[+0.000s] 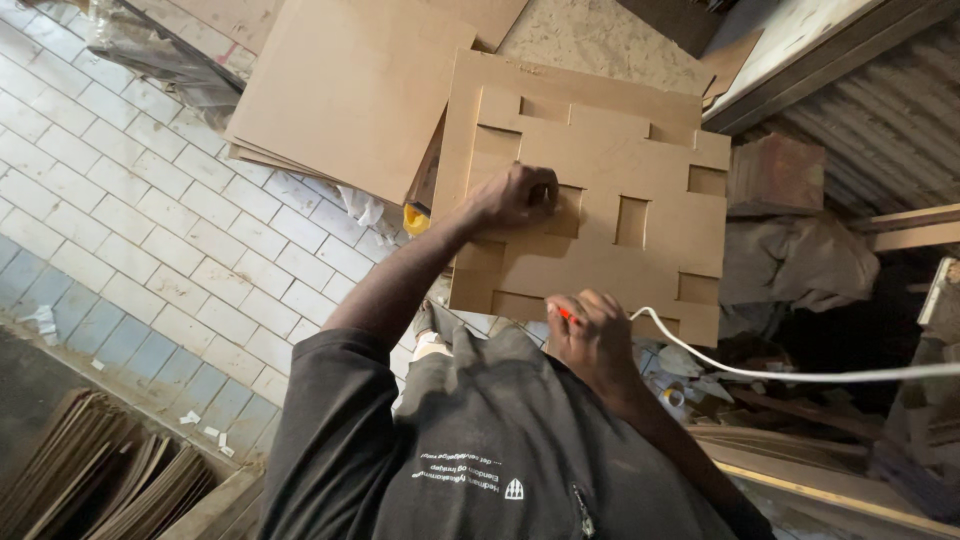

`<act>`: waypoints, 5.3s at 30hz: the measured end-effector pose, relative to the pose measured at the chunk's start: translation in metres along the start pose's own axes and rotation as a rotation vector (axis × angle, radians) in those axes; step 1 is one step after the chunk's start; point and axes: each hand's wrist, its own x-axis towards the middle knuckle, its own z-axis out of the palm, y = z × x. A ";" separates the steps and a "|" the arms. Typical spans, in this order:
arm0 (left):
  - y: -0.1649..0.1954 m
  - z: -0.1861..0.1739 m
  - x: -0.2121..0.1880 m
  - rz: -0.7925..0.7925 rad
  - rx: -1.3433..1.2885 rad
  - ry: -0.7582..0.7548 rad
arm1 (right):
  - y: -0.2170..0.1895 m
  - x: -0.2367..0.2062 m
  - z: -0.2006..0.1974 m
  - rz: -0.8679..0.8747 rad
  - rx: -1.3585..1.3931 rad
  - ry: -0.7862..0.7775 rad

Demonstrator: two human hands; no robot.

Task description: The person holds a notched panel template on top of a stack of flat boards and traces around its cutouts with a red marker. They reposition the template, flip and turn the boards, and mark slot outlines on successive panels at the workbench.

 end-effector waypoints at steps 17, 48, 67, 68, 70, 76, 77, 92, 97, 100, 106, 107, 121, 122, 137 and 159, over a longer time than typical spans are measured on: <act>-0.005 -0.012 0.010 -0.179 -0.249 0.189 | 0.062 0.081 0.019 0.327 0.291 0.279; 0.009 -0.021 0.019 -0.230 -0.240 0.106 | 0.069 0.087 -0.023 0.215 0.213 -0.026; 0.076 -0.047 0.021 0.027 0.245 -0.075 | 0.113 -0.036 -0.184 -0.206 1.272 -0.211; 0.078 -0.045 0.021 0.028 0.282 -0.103 | 0.127 -0.044 -0.173 -0.011 1.211 0.048; 0.081 -0.041 0.024 0.038 0.361 -0.158 | 0.158 -0.047 -0.147 0.386 1.021 0.428; 0.081 -0.021 0.034 0.046 0.387 -0.159 | 0.201 0.011 -0.067 0.250 0.680 0.312; 0.082 -0.018 0.035 0.043 0.397 -0.165 | 0.197 0.018 -0.063 0.292 0.521 0.296; 0.084 -0.014 0.042 -0.004 0.425 -0.170 | 0.176 0.055 -0.081 0.166 -0.210 0.284; 0.083 -0.017 0.041 0.009 0.397 -0.145 | 0.161 0.041 -0.086 0.188 -0.150 0.193; 0.087 -0.016 0.042 -0.033 0.387 -0.157 | 0.163 0.052 -0.090 0.135 0.090 0.182; 0.097 -0.013 0.040 -0.032 0.382 -0.159 | 0.167 0.064 -0.074 0.123 0.285 0.207; 0.097 -0.013 0.040 -0.029 0.385 -0.156 | 0.167 0.057 -0.075 0.144 0.198 0.161; 0.094 -0.012 0.042 -0.058 0.393 -0.134 | 0.200 0.053 -0.107 0.241 -0.142 -0.027; 0.096 -0.012 0.042 -0.069 0.392 -0.135 | 0.202 0.063 -0.108 0.384 -0.068 -0.003; 0.117 -0.008 0.055 -0.137 0.376 -0.147 | 0.222 0.149 -0.119 0.226 0.279 0.271; 0.141 -0.004 0.078 -0.152 0.365 -0.134 | 0.271 0.126 -0.191 0.439 0.056 0.272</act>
